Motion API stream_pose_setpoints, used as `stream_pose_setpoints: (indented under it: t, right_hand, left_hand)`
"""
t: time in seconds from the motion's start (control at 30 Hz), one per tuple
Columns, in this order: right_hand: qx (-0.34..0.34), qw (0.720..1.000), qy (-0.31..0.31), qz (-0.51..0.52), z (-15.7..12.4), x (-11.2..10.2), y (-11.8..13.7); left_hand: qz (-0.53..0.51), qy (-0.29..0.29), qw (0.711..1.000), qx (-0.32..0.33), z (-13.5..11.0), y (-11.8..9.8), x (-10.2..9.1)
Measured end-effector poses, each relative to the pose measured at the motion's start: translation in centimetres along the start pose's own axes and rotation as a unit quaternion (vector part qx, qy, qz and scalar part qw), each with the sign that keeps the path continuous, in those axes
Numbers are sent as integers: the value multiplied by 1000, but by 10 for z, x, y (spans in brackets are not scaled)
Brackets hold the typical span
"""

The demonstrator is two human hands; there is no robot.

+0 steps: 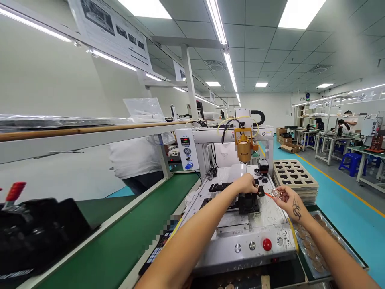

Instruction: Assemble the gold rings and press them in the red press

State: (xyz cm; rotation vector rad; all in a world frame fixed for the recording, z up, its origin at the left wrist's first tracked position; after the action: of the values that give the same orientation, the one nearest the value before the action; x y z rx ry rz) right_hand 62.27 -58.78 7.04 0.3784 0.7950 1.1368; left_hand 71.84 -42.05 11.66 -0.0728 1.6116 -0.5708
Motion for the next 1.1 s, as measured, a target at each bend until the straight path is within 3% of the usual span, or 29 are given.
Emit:
stream_pose_setpoints:
  t: [0.13, 0.3, 0.4, 0.5, 0.6, 0.87, 0.97, 1.1]
  right_hand:
    - [-22, 996, 85, -7, 38, 39, -10]
    - [-6, 971, 238, -16, 74, 88, -28]
    - [-1, 950, 311, -23, 81, 103, -35]
    - [-9, 938, 346, -28, 82, 106, -34]
    - [-26, 940, 339, -37, 82, 104, -29]
    - [-63, 967, 229, -91, 76, 96, -27]
    - [-71, 969, 213, -108, 79, 95, -26]
    - [-81, 973, 178, -123, 83, 86, -13]
  left_hand:
    - [-49, -59, 997, 33, -39, -5, -36]
    - [-102, -132, 983, 69, -105, -6, -80]
    - [-115, -152, 979, 74, -146, 4, -94]
    - [-123, -159, 977, 70, -180, 20, -99]
    - [-130, -168, 975, 58, -209, 39, -99]
    - [-114, -208, 971, 31, -277, 82, -86]
    - [-117, -216, 969, 27, -291, 87, -81]
    - [-143, -203, 968, 33, -297, 78, -68]
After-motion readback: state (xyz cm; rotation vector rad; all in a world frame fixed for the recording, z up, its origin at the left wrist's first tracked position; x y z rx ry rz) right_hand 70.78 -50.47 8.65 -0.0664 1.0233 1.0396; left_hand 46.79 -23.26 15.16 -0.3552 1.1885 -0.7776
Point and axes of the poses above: each hand's wrist, its own z-axis towards the middle knuckle, its own x-axis out of the palm, y = z × x, the point moved 10 cm from there along z, towards the middle knuckle, and after that the axes turned 15 degrees about -x, right-handed, at the moved point
